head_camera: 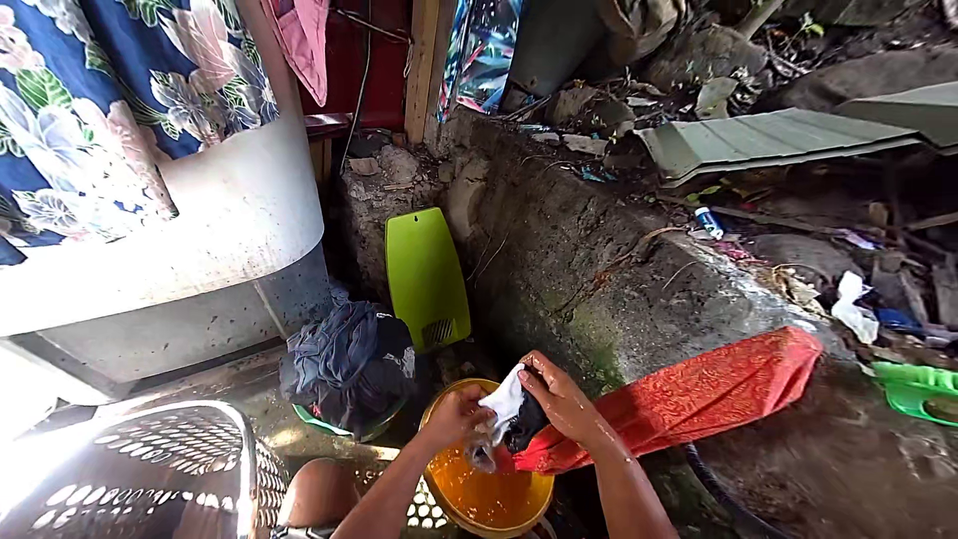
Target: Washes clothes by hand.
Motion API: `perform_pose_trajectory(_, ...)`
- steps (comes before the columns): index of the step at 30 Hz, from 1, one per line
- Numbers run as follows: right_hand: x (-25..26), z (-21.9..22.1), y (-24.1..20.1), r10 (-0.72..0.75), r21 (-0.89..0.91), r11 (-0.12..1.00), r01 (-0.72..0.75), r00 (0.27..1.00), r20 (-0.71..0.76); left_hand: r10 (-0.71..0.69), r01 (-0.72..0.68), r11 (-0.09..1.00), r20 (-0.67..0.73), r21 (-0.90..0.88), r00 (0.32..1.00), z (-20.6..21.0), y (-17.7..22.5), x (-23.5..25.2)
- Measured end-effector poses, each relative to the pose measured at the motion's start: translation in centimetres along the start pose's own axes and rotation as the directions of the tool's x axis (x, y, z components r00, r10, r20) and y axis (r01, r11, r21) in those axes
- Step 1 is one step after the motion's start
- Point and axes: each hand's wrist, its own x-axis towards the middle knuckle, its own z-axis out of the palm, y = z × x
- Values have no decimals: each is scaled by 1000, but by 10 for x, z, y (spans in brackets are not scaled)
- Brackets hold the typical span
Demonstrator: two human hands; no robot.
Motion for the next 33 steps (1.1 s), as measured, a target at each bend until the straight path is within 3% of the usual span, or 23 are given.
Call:
perform_pose_trajectory(4,-12,30,79,261,-64,964,-258,965,33,-203,39,895,-328,-445,922,-19,-34,-4)
perform_pose_trajectory(7,-15,57,119,324,64,941,-334,938,125,-361,123,806,-317,-579,877,-21,-44,-1)
perform_pose_trajectory(9,-11,73,131,378,127,915,-384,923,67,-417,189,799,-299,-571,859,-14,-52,6)
perform_pose_trajectory(11,-5,89,142,471,25,882,-470,882,-19,-382,271,900,-318,-342,868,-9,-71,14)
perform_pose_trajectory(12,-2,99,148,519,-107,849,-518,855,-17,-360,342,933,-305,-112,882,-8,-80,16)
perform_pose_trajectory(13,-1,111,153,557,-225,810,-541,830,8,-389,437,886,-266,152,882,-7,-87,19)
perform_pose_trajectory(14,0,126,158,579,-310,781,-542,815,35,-471,517,760,-213,395,856,-3,-89,21)
perform_pose_trajectory(16,-3,156,166,593,-390,766,-510,796,123,-672,547,441,-142,712,727,12,-93,19)
perform_pose_trajectory(18,-11,175,171,547,-343,820,-458,803,236,-785,483,252,-114,839,608,30,-102,8)
perform_pose_trajectory(19,-14,178,174,500,-287,859,-424,815,294,-806,457,221,-103,862,583,35,-107,4)
perform_pose_trajectory(21,-19,176,180,409,-150,912,-381,834,371,-798,432,274,-47,859,600,35,-103,10)
perform_pose_trajectory(22,-20,171,179,374,-75,925,-373,855,359,-768,434,350,-11,830,641,32,-90,17)
perform_pose_trajectory(24,-15,147,160,353,31,927,-373,899,259,-549,395,595,-5,700,836,23,-60,26)
perform_pose_trajectory(25,-11,132,146,329,83,935,-346,929,167,-342,310,773,-49,553,939,18,-51,25)
perform_pose_trajectory(26,-5,117,127,297,113,946,-304,952,74,-127,155,942,-111,299,986,14,-50,25)
perform_pose_trajectory(27,0,102,109,261,128,958,-258,965,-6,-29,33,999,-125,37,992,10,-52,25)
perform_pose_trajectory(29,6,77,81,142,163,980,-116,977,-161,-9,0,974,-42,-226,999,8,-70,22)
perform_pose_trajectory(31,7,60,66,53,272,961,47,936,-347,-75,79,965,26,-250,997,8,-95,15)
perform_pose_trajectory(33,0,49,60,152,473,873,119,855,-496,-101,93,947,-10,-306,995,1,-116,16)
